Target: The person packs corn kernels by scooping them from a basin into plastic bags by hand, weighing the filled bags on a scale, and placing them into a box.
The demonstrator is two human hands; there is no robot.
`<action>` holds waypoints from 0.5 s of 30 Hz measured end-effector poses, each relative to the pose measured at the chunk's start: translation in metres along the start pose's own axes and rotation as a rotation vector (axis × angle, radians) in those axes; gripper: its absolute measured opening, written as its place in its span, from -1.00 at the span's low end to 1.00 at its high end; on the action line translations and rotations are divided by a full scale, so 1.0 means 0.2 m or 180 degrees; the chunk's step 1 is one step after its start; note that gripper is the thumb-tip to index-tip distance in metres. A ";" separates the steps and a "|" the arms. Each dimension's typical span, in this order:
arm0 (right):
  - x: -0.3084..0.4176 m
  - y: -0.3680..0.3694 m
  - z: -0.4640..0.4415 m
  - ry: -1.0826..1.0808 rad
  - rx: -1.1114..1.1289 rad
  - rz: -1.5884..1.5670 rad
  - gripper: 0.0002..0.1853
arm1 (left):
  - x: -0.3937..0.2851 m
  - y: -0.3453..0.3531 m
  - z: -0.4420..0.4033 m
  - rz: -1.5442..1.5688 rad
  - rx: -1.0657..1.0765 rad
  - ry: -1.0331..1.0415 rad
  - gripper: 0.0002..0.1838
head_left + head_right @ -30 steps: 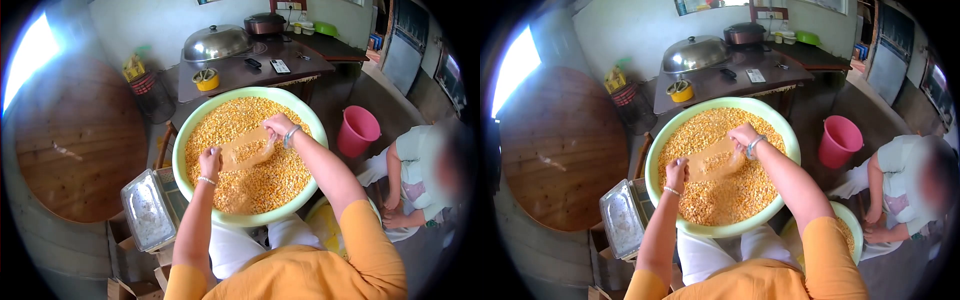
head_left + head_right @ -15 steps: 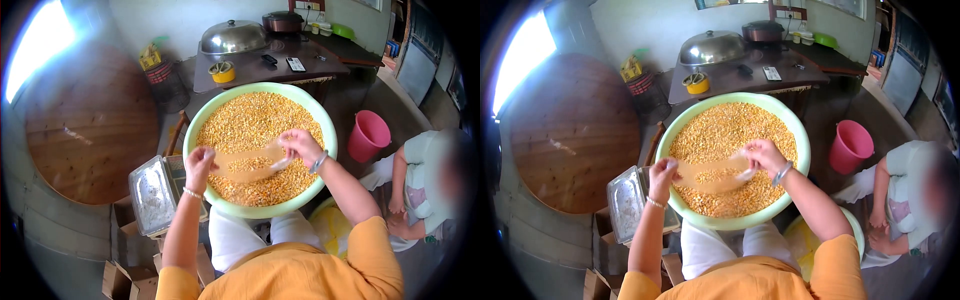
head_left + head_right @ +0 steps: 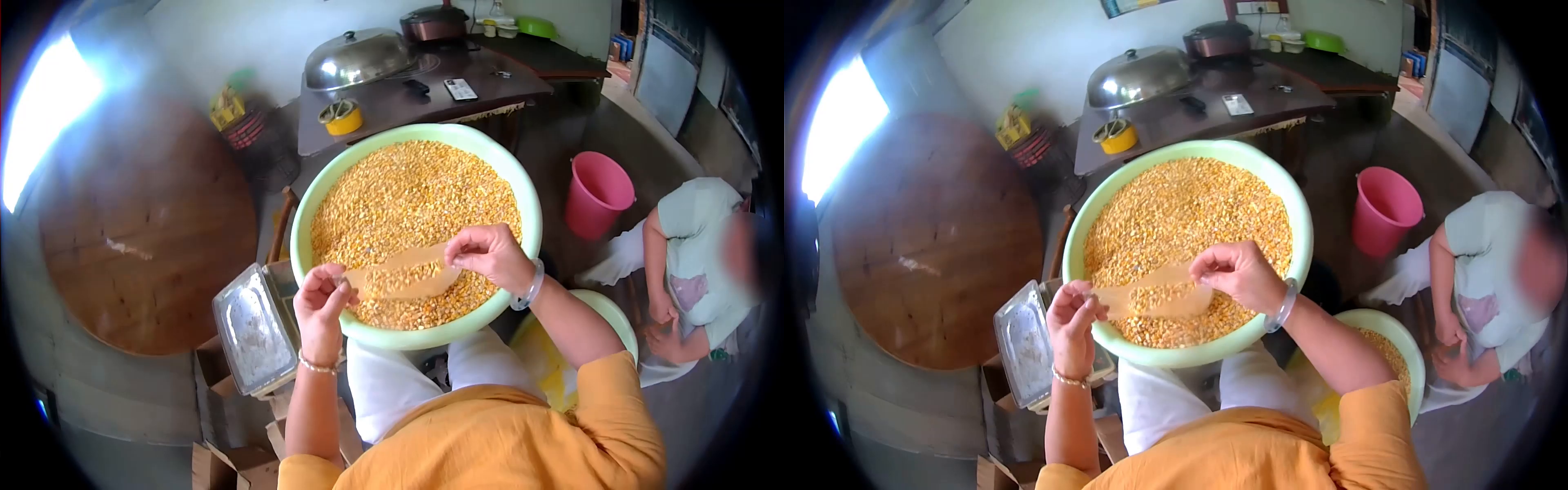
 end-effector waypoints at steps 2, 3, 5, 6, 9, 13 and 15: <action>0.05 -0.01 0.02 -0.0146 0.0045 0.0105 -0.88 | 0.00 0.04 0.00 -0.0158 0.0125 0.0091 -0.81; 0.06 0.01 0.04 -0.0167 0.0107 0.0148 -0.87 | 0.00 0.05 0.01 -0.0251 0.0208 0.0141 -0.80; 0.05 0.01 0.03 -0.0479 0.0011 0.0713 -0.88 | 0.04 0.11 0.00 -0.0565 0.0422 -0.0018 -0.78; 0.06 0.03 0.04 -0.0810 -0.0040 0.1243 -0.87 | 0.05 0.15 -0.01 -0.0677 0.0567 -0.0007 -0.76; 0.18 0.13 0.07 -0.2212 -0.0076 0.2070 -0.82 | 0.12 0.30 0.00 -0.1489 0.1175 0.0318 -0.59; 0.32 0.14 0.18 -0.2631 0.0177 0.2235 -0.83 | 0.26 0.47 0.03 -0.3110 0.1738 0.1281 -0.82; 0.27 -0.07 0.22 -0.2119 -0.0271 0.1581 -0.94 | 0.30 0.45 0.02 -0.2598 0.1419 0.0952 -0.88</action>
Point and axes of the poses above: each hand's wrist, its own z-axis away from the middle knuckle, its own y-axis out of the palm, x = y × z, the point moved 7 cm from there along -z, towards the middle knuckle, and after that the axes turned 7 degrees about -x, right-handed, at the moved point
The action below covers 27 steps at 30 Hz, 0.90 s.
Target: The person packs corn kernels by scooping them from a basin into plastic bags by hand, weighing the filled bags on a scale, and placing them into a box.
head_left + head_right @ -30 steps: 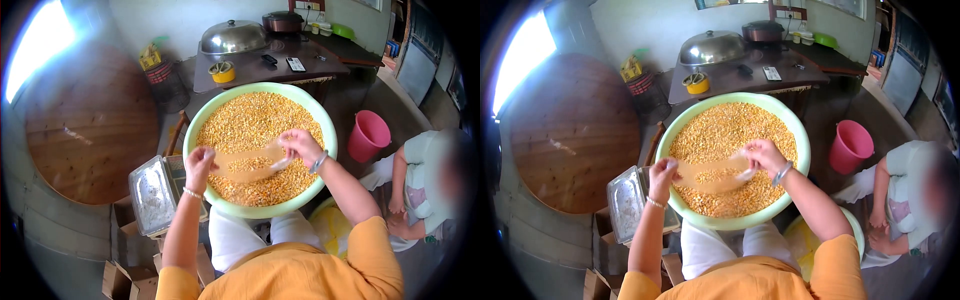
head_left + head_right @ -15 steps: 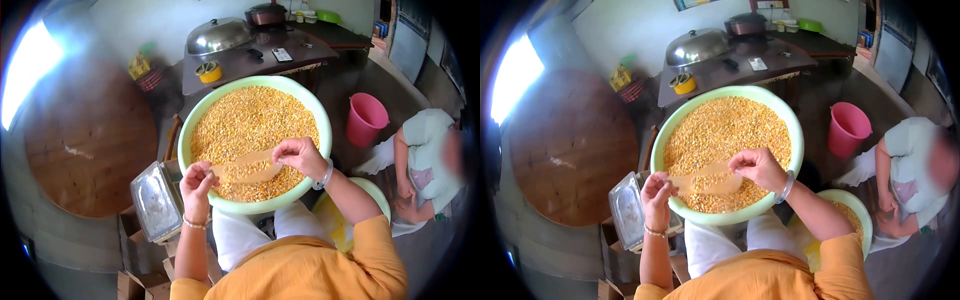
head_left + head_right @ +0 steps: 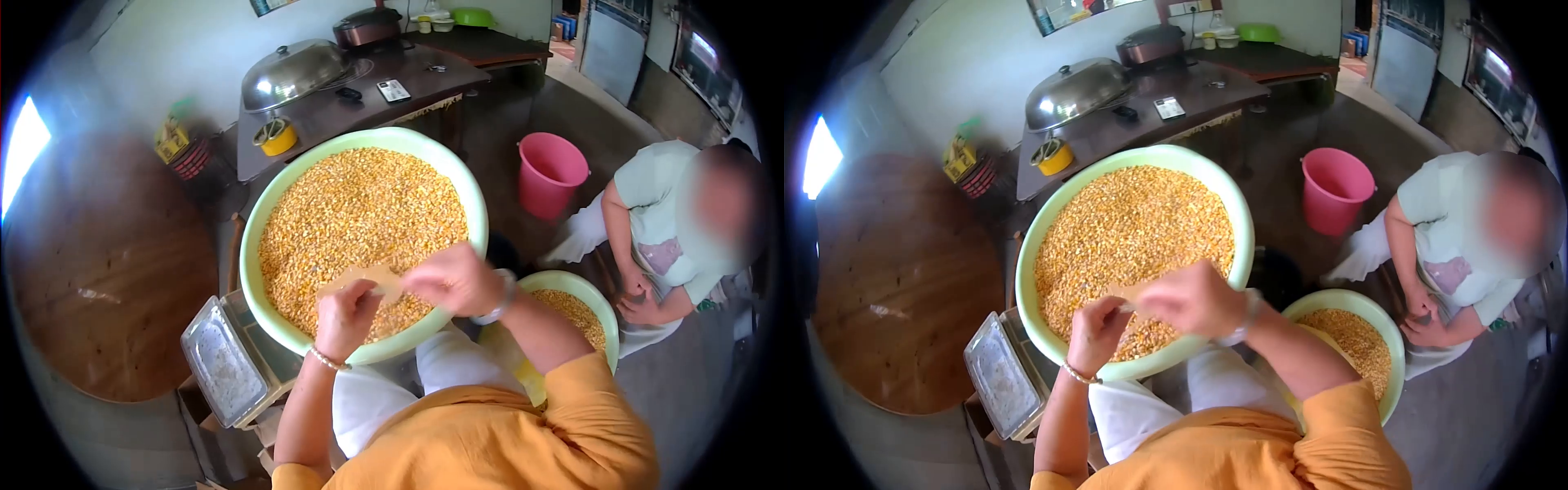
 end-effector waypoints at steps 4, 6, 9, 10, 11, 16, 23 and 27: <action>-0.42 -0.33 0.48 0.2796 0.2381 0.0577 -0.73 | 0.05 -0.05 0.02 0.0489 -0.0059 -0.0448 -0.89; -0.42 -0.47 0.64 0.1973 0.3165 0.3144 -0.74 | 0.06 -0.08 0.00 0.0447 -0.0061 -0.0433 -0.88; -0.39 -0.58 0.60 0.2325 0.3014 0.3696 -0.74 | 0.05 -0.14 -0.03 0.0362 -0.0091 -0.0441 -0.87; -0.34 -0.54 0.49 0.2172 0.2334 0.3170 -0.74 | 0.05 -0.15 -0.05 0.0320 -0.0120 -0.0399 -0.87; -0.29 -0.50 0.39 0.2004 0.1671 0.2607 -0.74 | 0.03 -0.17 -0.07 0.0245 -0.0157 -0.0309 -0.88; -0.19 0.02 0.04 0.0669 0.0600 0.0805 -0.57 | -0.08 -0.28 -0.11 -0.0156 -0.0255 -0.0012 -0.88; -0.39 0.64 -0.03 0.1066 0.0821 -0.1155 -0.64 | 0.08 -0.35 -0.13 0.0244 -0.0807 -0.0199 -0.89; -0.51 0.78 -0.01 0.1619 0.0962 -0.1666 -0.81 | 0.13 -0.41 -0.16 0.0506 -0.0928 -0.0539 -0.89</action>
Point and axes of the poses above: each hand's wrist, its own z-axis away from the middle knuckle, its own y-axis out of the palm, x = y × z, the point moved 7 cm from there along -z, towards the middle knuckle, and after that the axes turned 7 degrees about -x, right-handed, at the moved point
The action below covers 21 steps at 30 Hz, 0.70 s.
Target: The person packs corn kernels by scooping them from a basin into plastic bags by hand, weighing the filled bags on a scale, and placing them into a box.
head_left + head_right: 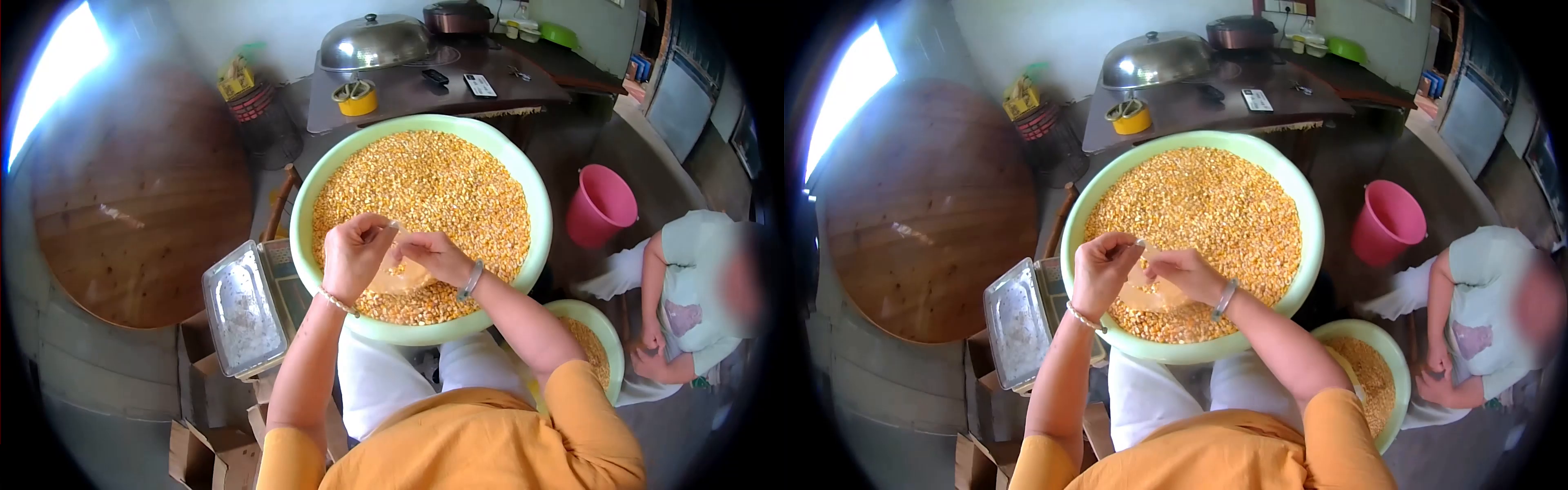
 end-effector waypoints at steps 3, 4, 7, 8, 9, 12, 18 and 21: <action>-0.08 -0.07 -0.03 0.0618 -0.0528 -0.0634 -0.80 | 0.06 -0.07 -0.01 0.0526 -0.0127 -0.0129 -0.91; -0.16 -0.11 -0.04 0.0811 -0.0845 -0.1237 -0.79 | 0.05 -0.09 -0.01 0.0731 -0.0188 -0.0170 -0.91; -0.18 -0.17 0.02 0.1040 -0.1148 -0.1787 -0.78 | 0.09 -0.14 0.06 0.1306 -0.0248 -0.0409 -0.92; -0.18 -0.18 0.05 0.1023 -0.1029 -0.1678 -0.78 | 0.13 -0.15 0.10 0.1434 -0.0182 -0.0660 -0.92; -0.18 -0.17 0.08 0.1015 -0.0862 -0.1578 -0.78 | 0.18 -0.17 0.14 0.1551 -0.0163 -0.0916 -0.91; -0.20 -0.20 0.03 0.1246 -0.0915 -0.1158 -0.76 | 0.32 -0.16 0.17 0.1798 -0.0184 -0.1520 -0.90; 0.33 -0.05 -0.33 0.0531 -0.0594 -0.0437 -0.73 | 0.01 -0.49 0.04 0.2667 -0.0543 -0.0516 -0.84; 0.56 0.16 -0.48 0.0171 -0.0051 -0.0439 -0.76 | -0.06 -0.80 0.08 0.2886 -0.0966 -0.0167 -0.70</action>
Point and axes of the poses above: each hand's wrist, its own z-axis away from the middle knuckle, its own y-axis out of the palm, x = y × z, the point moved 7 cm from there along -z, towards the middle knuckle, and after that the axes turned 7 degrees about -x, right-handed, at the moved point
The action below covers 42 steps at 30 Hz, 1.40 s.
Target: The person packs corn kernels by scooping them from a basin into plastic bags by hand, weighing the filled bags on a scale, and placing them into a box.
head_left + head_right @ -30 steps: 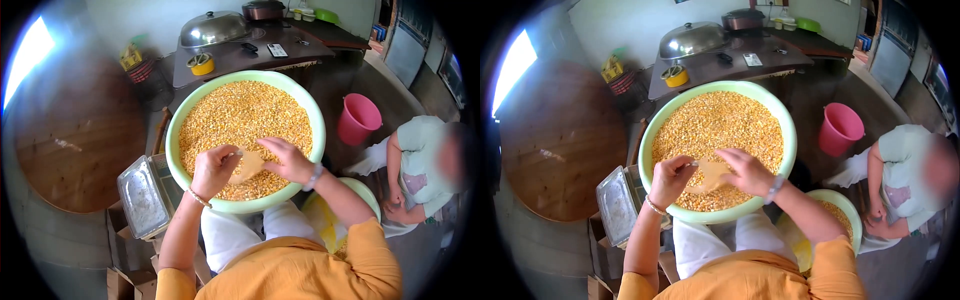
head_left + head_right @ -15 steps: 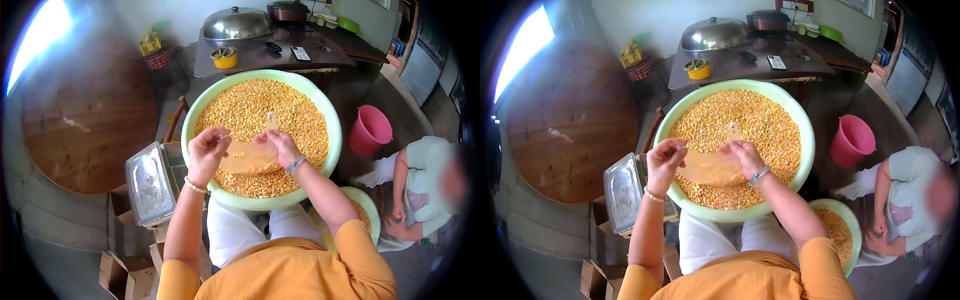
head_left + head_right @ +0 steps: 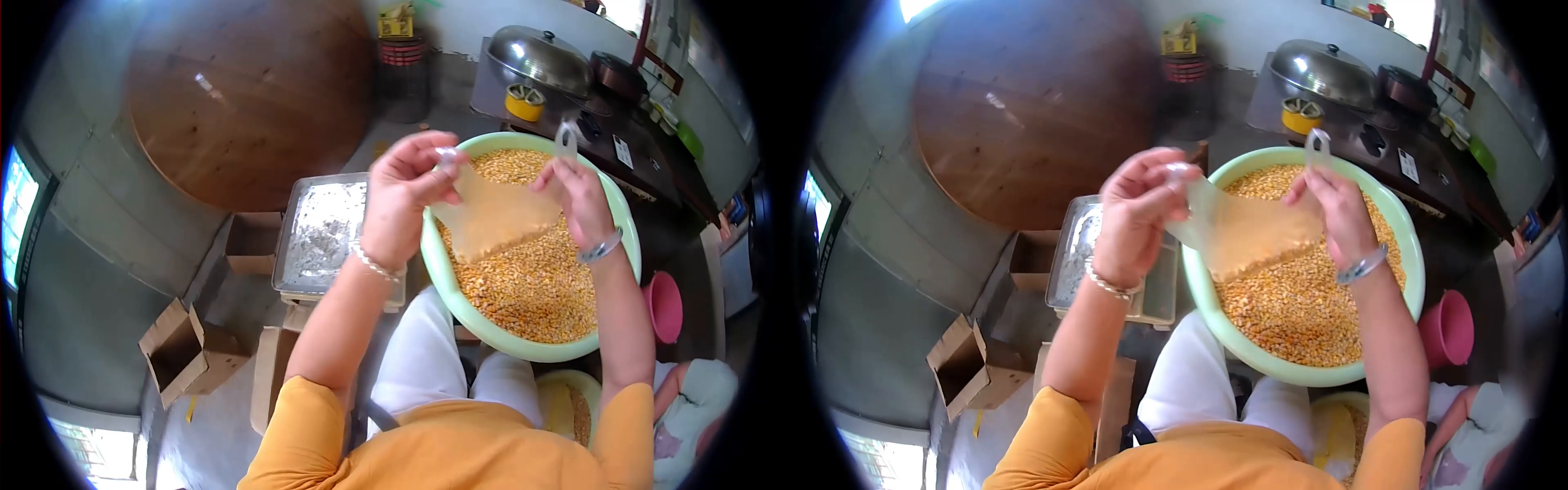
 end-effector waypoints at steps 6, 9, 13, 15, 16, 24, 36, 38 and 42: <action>-0.17 0.61 -0.33 -0.0141 0.0740 0.0817 -0.76 | -0.38 -0.44 0.07 -0.0371 -0.0683 0.0559 -0.62; -0.40 0.87 -0.44 0.0410 0.0771 0.1252 -0.79 | -0.41 -0.66 0.15 -0.0703 -0.1190 0.0692 -0.63; -0.75 1.21 -0.45 0.1578 0.0959 0.0298 -0.77 | -0.36 -0.96 0.26 -0.1085 -0.1620 0.0845 -0.63; -0.90 1.32 -0.41 0.1744 0.0868 0.0059 -0.78 | -0.27 -1.11 0.31 -0.1157 -0.1800 0.0797 -0.62; -0.99 1.35 -0.41 0.1812 0.0805 0.0011 -0.78 | -0.22 -1.19 0.33 -0.1227 -0.1908 0.0733 -0.63; -1.03 1.29 -0.44 0.0007 0.0161 0.1190 -0.70 | 0.03 -1.62 0.54 -0.2863 -0.2477 -0.0211 -0.71; -0.90 1.51 -0.17 -0.1517 0.2697 0.4036 -0.70 | 0.12 -1.36 0.19 -0.6390 -0.0002 0.0328 -0.88; -0.93 1.43 -0.23 -0.1143 0.2554 0.4431 -0.69 | 0.13 -1.54 0.19 -0.6449 -0.0506 -0.0313 -0.84; -0.96 1.47 -0.21 -0.1592 0.2179 0.4390 -0.69 | 0.13 -1.42 0.09 -0.6415 -0.0297 0.0077 -0.86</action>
Point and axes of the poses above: each hand's wrist, its own z-axis away from the middle knuckle, its own y-axis out of the palm, x = y × z, the point moved 7 cm from there along -z, towards the middle knuckle, and after that the axes turned 7 degrees about -x, right-handed, at the moved point
